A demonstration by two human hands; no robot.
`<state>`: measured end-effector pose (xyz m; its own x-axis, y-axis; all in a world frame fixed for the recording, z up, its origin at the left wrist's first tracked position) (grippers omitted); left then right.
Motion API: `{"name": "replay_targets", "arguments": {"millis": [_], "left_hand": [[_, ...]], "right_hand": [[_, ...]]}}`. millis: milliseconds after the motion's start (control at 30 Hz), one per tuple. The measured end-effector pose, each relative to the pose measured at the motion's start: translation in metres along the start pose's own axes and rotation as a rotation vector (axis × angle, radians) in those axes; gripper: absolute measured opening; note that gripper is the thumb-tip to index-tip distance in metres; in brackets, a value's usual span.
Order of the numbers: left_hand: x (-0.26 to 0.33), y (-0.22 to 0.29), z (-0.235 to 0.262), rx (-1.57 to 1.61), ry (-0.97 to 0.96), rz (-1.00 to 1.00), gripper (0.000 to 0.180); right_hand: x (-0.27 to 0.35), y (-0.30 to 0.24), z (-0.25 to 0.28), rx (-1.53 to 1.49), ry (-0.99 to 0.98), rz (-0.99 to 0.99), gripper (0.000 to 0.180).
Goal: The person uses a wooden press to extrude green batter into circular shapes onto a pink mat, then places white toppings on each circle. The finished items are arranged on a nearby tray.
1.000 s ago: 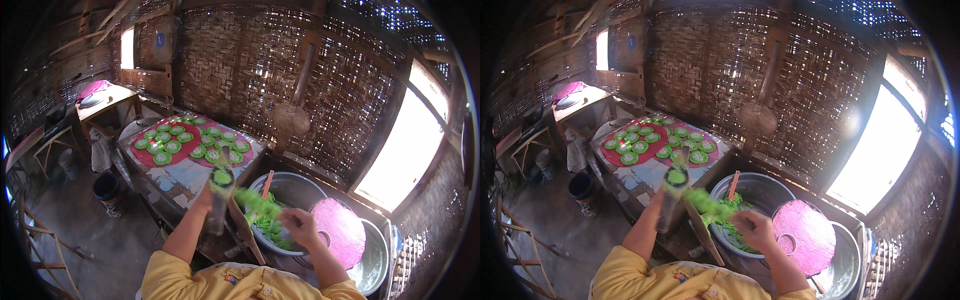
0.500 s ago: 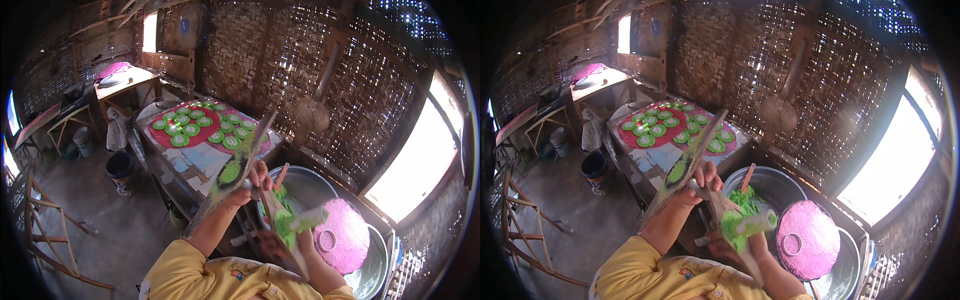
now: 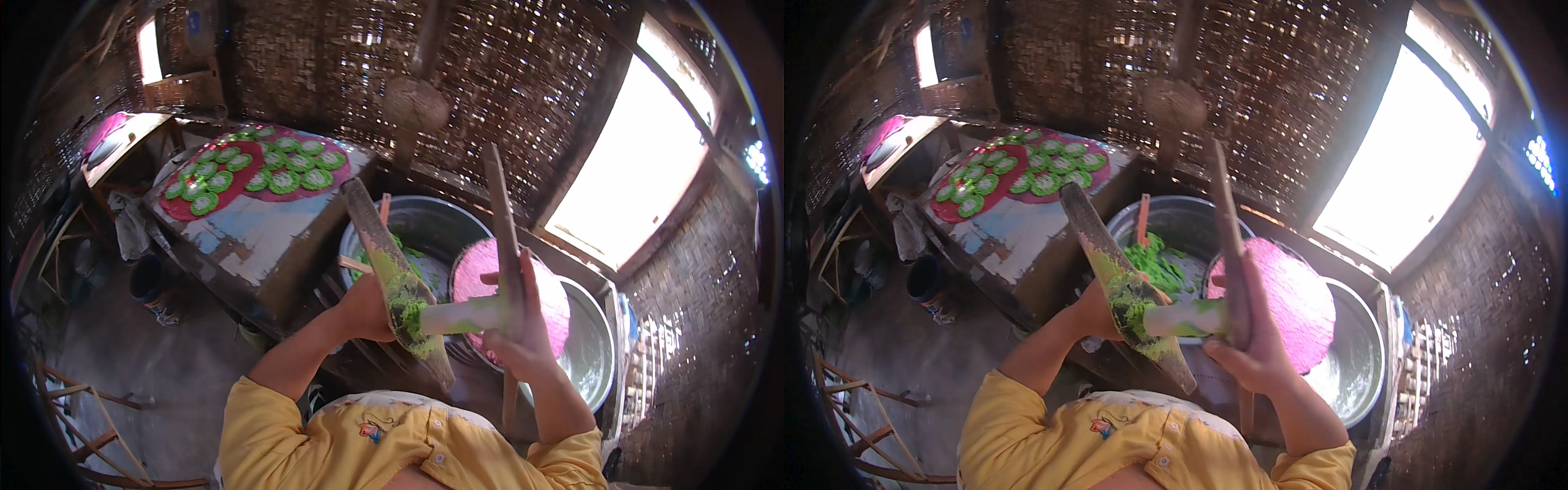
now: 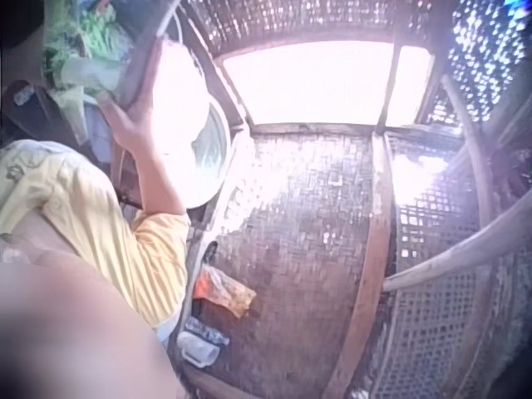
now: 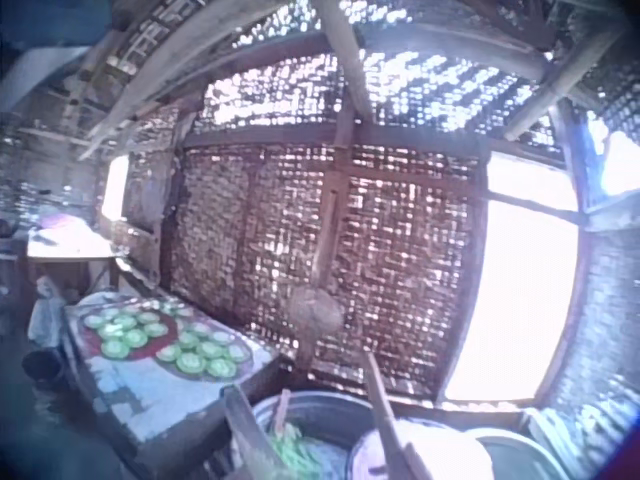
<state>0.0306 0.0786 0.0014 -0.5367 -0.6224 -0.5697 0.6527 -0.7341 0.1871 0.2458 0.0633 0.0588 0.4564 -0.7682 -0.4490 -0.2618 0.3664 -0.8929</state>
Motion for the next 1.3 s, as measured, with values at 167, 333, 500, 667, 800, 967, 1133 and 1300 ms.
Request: {"name": "replay_targets", "arguments": {"millis": [167, 333, 500, 667, 800, 967, 1133, 1300], "left_hand": [[-0.019, 0.021, -0.029, -0.082, -0.019, 0.082, 0.039], [-0.031, 0.042, -0.053, -0.040, 0.039, 0.088, 0.041], [-0.040, 0.053, -0.081, 0.075, -0.271, 0.224, 0.062], [-0.057, 0.048, -0.109, 0.059, -0.301, 0.188, 0.062], [-0.078, 0.030, -0.127, 0.150, -0.103, 0.072, 0.046], [-0.109, 0.007, -0.131, 0.389, -0.110, -0.102, 0.055], [-0.182, -0.008, -0.092, 2.119, -0.374, -0.236, 0.119], [-0.251, 0.029, -0.069, 2.442, -0.092, -0.650, 0.133]], "right_hand": [[0.025, -0.029, 0.010, 0.773, -0.177, 0.289, 0.093], [0.049, -0.026, 0.026, 0.752, -0.130, 0.361, 0.081], [0.062, -0.016, 0.040, 0.827, -0.106, 0.352, 0.080], [0.062, -0.003, 0.055, 0.841, -0.022, 0.288, 0.084], [0.055, 0.018, 0.094, 0.467, -0.005, -0.041, 0.084], [0.068, 0.055, 0.123, -0.843, -0.088, -0.879, 0.116], [0.088, 0.041, 0.114, -1.210, -0.110, -0.770, 0.115], [0.066, 0.028, 0.101, -1.373, -0.263, -0.534, 0.117]]}}
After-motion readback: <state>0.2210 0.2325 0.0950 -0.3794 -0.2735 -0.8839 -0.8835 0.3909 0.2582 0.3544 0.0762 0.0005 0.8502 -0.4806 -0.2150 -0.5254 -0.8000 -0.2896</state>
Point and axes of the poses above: each hand's wrist, its own x-axis away from the middle knuckle, its own z-axis out of the back of the hand, y = z × x, the point moved 3 cm from there along -x, towards the middle knuckle, and after that the axes turned 12 degrees about -x, right-handed, at the moved point
